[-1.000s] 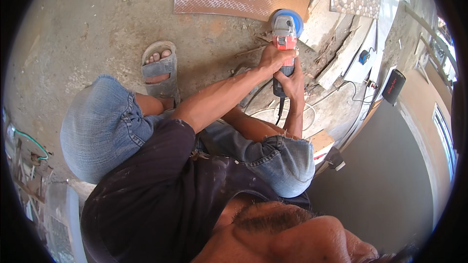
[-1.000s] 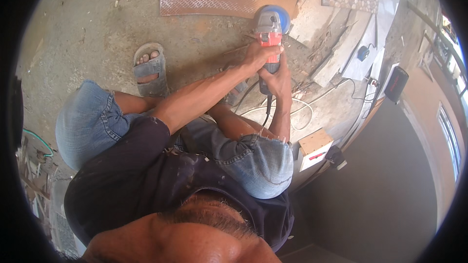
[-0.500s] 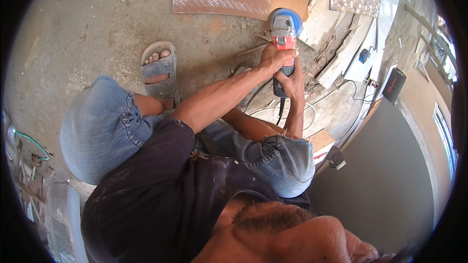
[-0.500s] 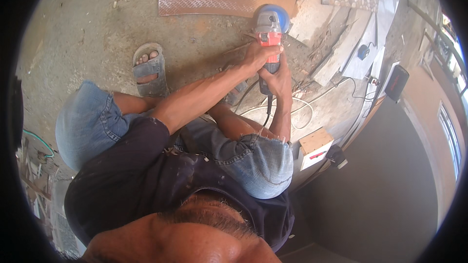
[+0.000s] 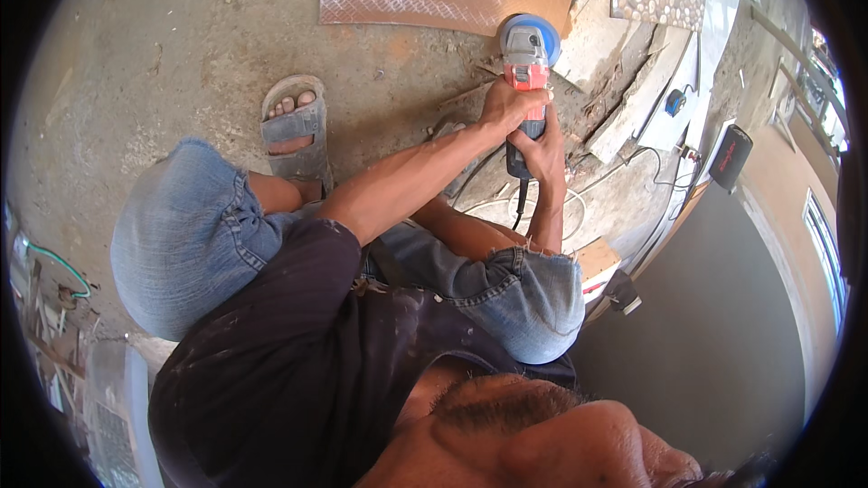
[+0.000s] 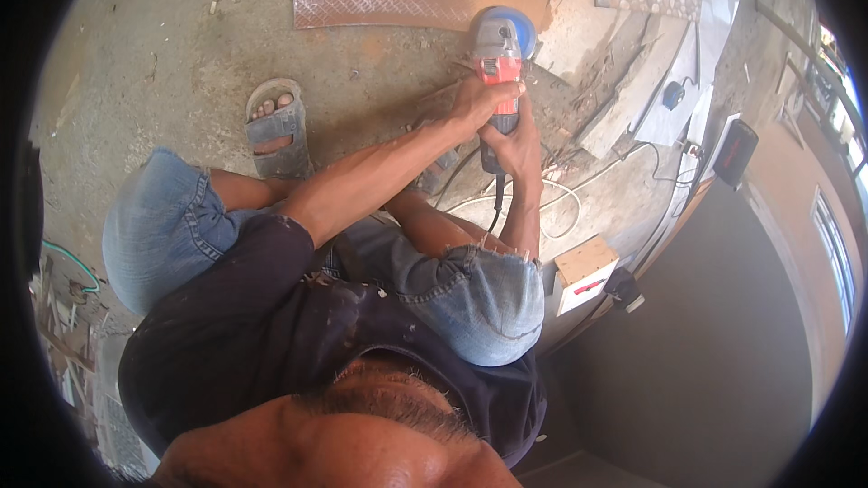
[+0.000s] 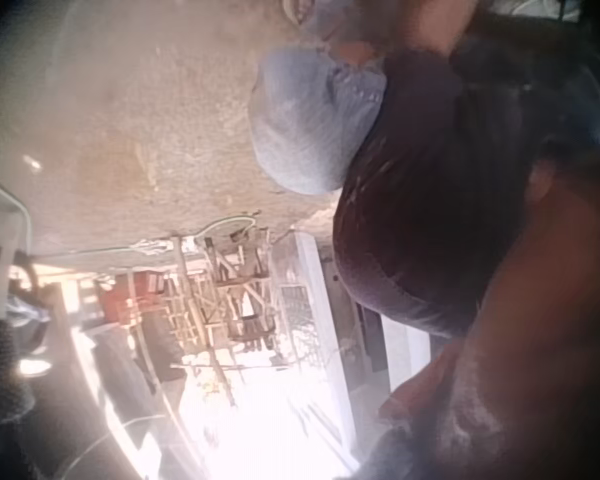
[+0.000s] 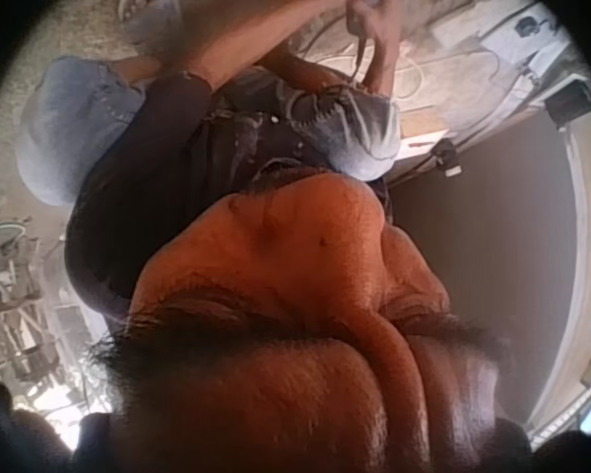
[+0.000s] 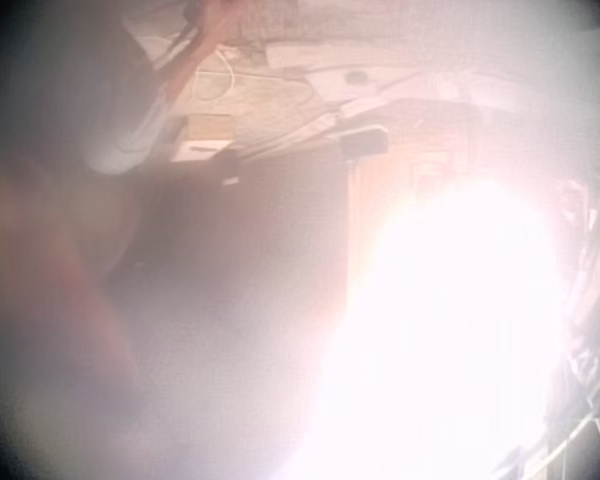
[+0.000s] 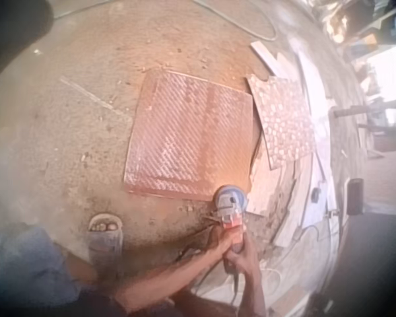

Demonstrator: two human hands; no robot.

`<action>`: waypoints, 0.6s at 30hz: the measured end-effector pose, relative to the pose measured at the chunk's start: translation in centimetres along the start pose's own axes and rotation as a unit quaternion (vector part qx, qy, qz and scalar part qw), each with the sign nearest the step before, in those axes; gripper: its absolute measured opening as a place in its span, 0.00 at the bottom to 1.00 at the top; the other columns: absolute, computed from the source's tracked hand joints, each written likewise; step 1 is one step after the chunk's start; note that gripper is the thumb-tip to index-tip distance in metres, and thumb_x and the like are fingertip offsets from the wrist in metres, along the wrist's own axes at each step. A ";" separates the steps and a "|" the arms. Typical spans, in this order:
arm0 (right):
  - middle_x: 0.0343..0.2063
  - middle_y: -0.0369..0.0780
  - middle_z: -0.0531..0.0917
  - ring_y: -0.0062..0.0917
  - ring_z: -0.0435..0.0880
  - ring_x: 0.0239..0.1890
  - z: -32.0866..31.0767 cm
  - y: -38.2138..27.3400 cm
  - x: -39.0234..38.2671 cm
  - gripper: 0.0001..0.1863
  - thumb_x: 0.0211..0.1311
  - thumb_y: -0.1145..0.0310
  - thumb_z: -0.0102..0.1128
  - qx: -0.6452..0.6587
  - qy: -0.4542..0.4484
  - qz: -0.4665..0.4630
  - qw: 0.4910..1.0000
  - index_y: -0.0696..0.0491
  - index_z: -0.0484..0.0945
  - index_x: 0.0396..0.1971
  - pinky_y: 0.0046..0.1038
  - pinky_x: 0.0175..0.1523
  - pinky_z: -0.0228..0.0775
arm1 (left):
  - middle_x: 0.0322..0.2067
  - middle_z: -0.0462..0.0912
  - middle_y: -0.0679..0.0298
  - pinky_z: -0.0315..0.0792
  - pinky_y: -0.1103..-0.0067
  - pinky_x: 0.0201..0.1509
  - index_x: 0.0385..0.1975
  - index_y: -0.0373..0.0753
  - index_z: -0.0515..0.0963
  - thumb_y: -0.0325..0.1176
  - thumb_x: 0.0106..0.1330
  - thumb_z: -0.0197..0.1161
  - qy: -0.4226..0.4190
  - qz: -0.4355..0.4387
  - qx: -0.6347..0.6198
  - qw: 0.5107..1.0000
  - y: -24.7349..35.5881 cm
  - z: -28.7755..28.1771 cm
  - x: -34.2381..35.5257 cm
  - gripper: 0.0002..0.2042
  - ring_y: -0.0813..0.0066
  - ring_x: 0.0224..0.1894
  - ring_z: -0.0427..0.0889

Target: The person uses a power grinder to cut a circular shape out of a tile on the floor, then picks up the cut tile and another piece and carries them to a different part of the construction site.

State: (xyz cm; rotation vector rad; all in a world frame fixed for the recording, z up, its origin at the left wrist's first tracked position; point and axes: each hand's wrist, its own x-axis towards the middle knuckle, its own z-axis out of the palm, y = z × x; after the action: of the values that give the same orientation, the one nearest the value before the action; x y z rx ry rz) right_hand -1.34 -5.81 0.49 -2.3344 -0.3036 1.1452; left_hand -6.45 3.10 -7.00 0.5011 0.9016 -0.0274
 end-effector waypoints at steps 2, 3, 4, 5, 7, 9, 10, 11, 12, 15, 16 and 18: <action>0.38 0.45 0.85 0.29 0.85 0.38 -0.1 -0.3 0.0 0.41 0.46 0.63 0.71 -0.011 -0.002 0.000 1.000 0.55 0.67 0.64 0.31 0.45 0.76 | 0.34 0.85 0.63 0.77 0.75 0.41 0.39 0.37 0.83 0.37 0.56 0.73 0.005 0.000 0.001 1.000 0.0 0.0 0.0 0.15 0.75 0.35 0.84; 0.38 0.45 0.85 0.29 0.85 0.38 -0.1 -0.6 -0.1 0.41 0.45 0.63 0.71 -0.014 -0.001 -0.003 1.000 0.55 0.67 0.64 0.31 0.45 0.76 | 0.34 0.85 0.63 0.77 0.74 0.41 0.39 0.37 0.83 0.38 0.56 0.73 0.006 0.000 0.004 1.000 0.0 0.0 0.0 0.15 0.75 0.35 0.84; 0.38 0.45 0.85 0.29 0.85 0.38 -0.1 -0.8 -0.1 0.41 0.45 0.63 0.71 -0.016 0.000 -0.005 1.000 0.55 0.67 0.64 0.31 0.45 0.76 | 0.34 0.85 0.63 0.77 0.74 0.41 0.39 0.37 0.83 0.38 0.56 0.73 0.006 -0.001 0.007 1.000 0.0 0.0 0.1 0.15 0.75 0.35 0.84; 0.38 0.45 0.85 0.29 0.85 0.38 0.0 -0.8 0.0 0.42 0.45 0.63 0.71 -0.008 0.003 -0.003 1.000 0.55 0.67 0.64 0.31 0.45 0.76 | 0.34 0.85 0.63 0.77 0.75 0.41 0.39 0.37 0.83 0.38 0.56 0.73 0.008 0.007 0.002 1.000 0.0 0.0 0.2 0.15 0.75 0.35 0.84; 0.38 0.45 0.85 0.29 0.85 0.38 0.1 -0.2 0.0 0.42 0.45 0.63 0.71 0.007 0.011 0.002 1.000 0.55 0.67 0.64 0.31 0.45 0.75 | 0.33 0.85 0.63 0.76 0.75 0.41 0.39 0.37 0.83 0.38 0.56 0.72 0.008 0.019 -0.007 1.000 0.1 0.1 0.2 0.15 0.75 0.35 0.84; 0.38 0.45 0.85 0.29 0.85 0.38 0.2 0.3 0.2 0.42 0.45 0.63 0.71 0.026 0.008 0.001 1.000 0.55 0.67 0.64 0.31 0.45 0.75 | 0.34 0.85 0.63 0.76 0.75 0.41 0.39 0.37 0.83 0.38 0.56 0.72 -0.005 0.003 0.005 1.000 0.3 0.0 0.2 0.15 0.75 0.35 0.83; 0.38 0.45 0.85 0.29 0.84 0.39 0.2 0.5 0.2 0.42 0.45 0.63 0.71 0.036 0.006 0.000 0.999 0.55 0.67 0.64 0.31 0.46 0.75 | 0.34 0.85 0.63 0.76 0.74 0.41 0.40 0.37 0.83 0.38 0.56 0.72 -0.012 -0.005 0.011 1.000 0.4 0.0 0.2 0.15 0.75 0.35 0.83; 0.38 0.45 0.85 0.29 0.84 0.38 0.2 0.7 0.2 0.41 0.45 0.63 0.71 0.035 0.006 -0.004 0.999 0.55 0.67 0.64 0.31 0.45 0.75 | 0.34 0.85 0.63 0.76 0.75 0.41 0.40 0.37 0.83 0.38 0.56 0.72 -0.009 0.003 0.014 1.000 0.5 0.1 0.1 0.15 0.75 0.35 0.83; 0.38 0.45 0.85 0.29 0.84 0.38 0.2 0.7 0.1 0.41 0.45 0.63 0.71 0.034 0.005 -0.007 0.999 0.55 0.67 0.63 0.31 0.45 0.75 | 0.34 0.85 0.63 0.76 0.75 0.41 0.40 0.37 0.83 0.38 0.55 0.72 -0.004 0.011 0.017 1.000 0.4 0.1 0.0 0.16 0.75 0.35 0.83; 0.38 0.45 0.85 0.29 0.85 0.38 0.2 0.3 0.1 0.40 0.45 0.64 0.70 0.018 0.001 -0.005 1.000 0.56 0.68 0.62 0.31 0.45 0.75 | 0.31 0.85 0.64 0.76 0.75 0.39 0.36 0.38 0.83 0.38 0.52 0.73 0.014 0.016 -0.002 1.000 0.1 0.0 0.0 0.15 0.75 0.33 0.83; 0.38 0.45 0.85 0.29 0.85 0.38 0.2 0.2 0.1 0.40 0.45 0.64 0.70 0.009 -0.001 -0.003 1.000 0.56 0.68 0.62 0.31 0.45 0.75 | 0.30 0.85 0.65 0.76 0.75 0.38 0.34 0.38 0.83 0.39 0.51 0.74 0.021 0.015 -0.014 1.000 -0.1 0.0 0.1 0.14 0.76 0.32 0.83; 0.38 0.44 0.85 0.29 0.85 0.38 0.2 0.1 0.2 0.40 0.45 0.64 0.70 -0.001 0.001 -0.004 1.000 0.56 0.68 0.62 0.31 0.45 0.76 | 0.29 0.85 0.65 0.76 0.75 0.37 0.33 0.38 0.83 0.38 0.51 0.74 0.021 0.014 -0.011 1.000 -0.1 -0.1 0.2 0.14 0.76 0.31 0.83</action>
State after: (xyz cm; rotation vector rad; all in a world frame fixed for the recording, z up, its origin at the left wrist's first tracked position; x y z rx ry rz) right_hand -1.42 -5.73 0.24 -2.3333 -0.3141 1.1401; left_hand -6.41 3.10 -7.25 0.4955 0.9347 0.0186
